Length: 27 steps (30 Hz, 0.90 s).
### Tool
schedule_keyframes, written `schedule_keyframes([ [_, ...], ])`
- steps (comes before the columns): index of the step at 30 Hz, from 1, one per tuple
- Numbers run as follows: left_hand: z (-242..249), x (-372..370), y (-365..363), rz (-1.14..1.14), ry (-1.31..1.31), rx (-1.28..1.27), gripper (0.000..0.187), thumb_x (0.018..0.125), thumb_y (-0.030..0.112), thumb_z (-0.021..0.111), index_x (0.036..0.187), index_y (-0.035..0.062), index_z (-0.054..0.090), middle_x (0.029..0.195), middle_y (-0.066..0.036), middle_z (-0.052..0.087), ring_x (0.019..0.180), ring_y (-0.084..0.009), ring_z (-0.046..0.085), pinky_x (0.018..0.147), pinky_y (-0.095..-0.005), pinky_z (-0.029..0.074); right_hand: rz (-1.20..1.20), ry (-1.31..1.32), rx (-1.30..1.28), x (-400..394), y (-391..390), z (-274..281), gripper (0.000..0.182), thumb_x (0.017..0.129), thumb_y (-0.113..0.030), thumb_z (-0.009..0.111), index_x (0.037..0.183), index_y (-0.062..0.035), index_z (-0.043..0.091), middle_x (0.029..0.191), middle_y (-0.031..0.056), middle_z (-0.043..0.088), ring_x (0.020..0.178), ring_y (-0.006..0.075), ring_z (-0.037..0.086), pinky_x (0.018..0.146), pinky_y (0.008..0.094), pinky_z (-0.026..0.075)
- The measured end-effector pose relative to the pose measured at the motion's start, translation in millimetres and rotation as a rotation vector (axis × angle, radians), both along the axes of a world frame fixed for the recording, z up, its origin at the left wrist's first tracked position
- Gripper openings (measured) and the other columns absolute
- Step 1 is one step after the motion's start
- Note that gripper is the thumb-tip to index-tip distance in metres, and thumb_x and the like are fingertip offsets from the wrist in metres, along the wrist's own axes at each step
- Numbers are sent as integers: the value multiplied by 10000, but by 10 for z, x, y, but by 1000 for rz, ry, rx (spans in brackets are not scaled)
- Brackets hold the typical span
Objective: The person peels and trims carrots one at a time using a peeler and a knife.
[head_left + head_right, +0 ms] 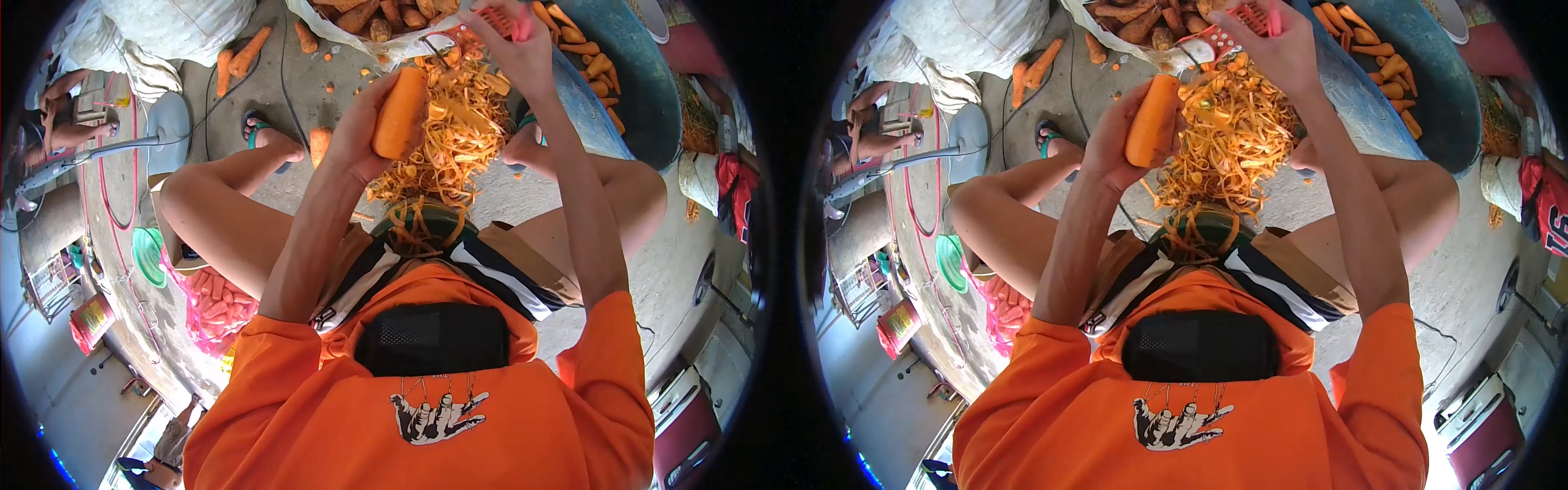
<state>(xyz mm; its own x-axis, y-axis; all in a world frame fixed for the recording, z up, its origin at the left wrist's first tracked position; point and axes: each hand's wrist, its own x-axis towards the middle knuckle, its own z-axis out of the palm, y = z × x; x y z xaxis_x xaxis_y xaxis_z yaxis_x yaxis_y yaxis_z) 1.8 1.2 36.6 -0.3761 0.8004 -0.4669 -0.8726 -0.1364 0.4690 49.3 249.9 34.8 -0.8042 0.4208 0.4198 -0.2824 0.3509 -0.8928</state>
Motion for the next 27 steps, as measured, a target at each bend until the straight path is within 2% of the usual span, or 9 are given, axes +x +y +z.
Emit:
schedule_keyframes([
  [2, 53, 8, 34, 56, -36, 24, 333, 1076, 347, 517, 1206, 50, 588, 986, -61, 679, 803, -161, 680, 647, -305, 587, 131, 51, -96, 169, -256, 65, 329, 844, -256, 874, 1091, -86, 740, 971, 22, 761, 830, 84, 686, 744, 249, 545],
  [5, 140, 14, 95, 107, -124, -14, 365, 1078, 352, 508, 1239, 31, 575, 1012, -93, 675, 856, -211, 685, 688, -368, 585, 296, 92, 499, 326, -599, 298, 256, 879, -205, 845, 1087, -96, 743, 1027, 42, 771, 883, 84, 700, 782, 230, 548],
  [9, -87, 18, -25, -15, 30, -25, 379, 1085, 367, 489, 1253, 39, 578, 1036, -93, 687, 860, -192, 691, 687, -357, 588, 3, 23, 165, 102, -111, 92, 182, 932, -146, 780, 1048, -29, 703, 944, 36, 761, 874, 83, 706, 762, 228, 556],
  [13, -95, -28, -34, -78, -59, 66, 367, 1082, 369, 502, 1242, 49, 586, 1017, -79, 689, 841, -186, 688, 679, -352, 583, 278, -41, -185, 294, -437, 285, 186, 898, -125, 809, 1032, -26, 726, 935, 13, 753, 848, 79, 697, 767, 250, 572],
  [14, -74, -28, -14, -54, -30, -9, 359, 1080, 368, 512, 1233, 52, 588, 1001, -75, 686, 825, -185, 682, 674, -349, 575, 278, -41, -181, 336, -547, 365, 186, 898, -125, 809, 1032, -26, 726, 935, 13, 753, 848, 79, 697, 767, 250, 572],
  [16, -72, -34, 21, -51, -45, 17, 356, 1075, 368, 520, 1229, 55, 589, 1012, -75, 685, 831, -186, 682, 680, -352, 575, 351, 99, 484, 356, -655, 449, 200, 893, -136, 812, 1035, -32, 716, 902, 22, 746, 824, 70, 689, 734, 250, 567],
  [17, -84, 2, -16, -48, -72, 34, 352, 1071, 369, 529, 1225, 57, 590, 1023, -75, 685, 838, -187, 683, 685, -355, 575, 329, -200, 379, 380, -526, 361, 239, 887, -175, 826, 1058, -49, 718, 885, 30, 748, 823, 65, 688, 711, 244, 558],
  [20, -33, 23, -53, -44, -137, 41, 338, 1066, 356, 532, 1232, 68, 593, 1073, -77, 686, 869, -183, 684, 690, -356, 571, 58, 15, 10, 125, -88, 59, 254, 880, -214, 839, 1049, -58, 731, 841, 5, 725, 788, 48, 662, 695, 231, 538],
  [27, 93, 30, 59, 74, -94, -84, 340, 1053, 358, 548, 1235, 75, 593, 1029, -63, 661, 854, -203, 658, 678, -356, 537, 261, -120, 317, 360, -572, 347, 209, 881, -122, 821, 1060, -69, 727, 914, -8, 726, 836, 65, 667, 736, 240, 541],
])
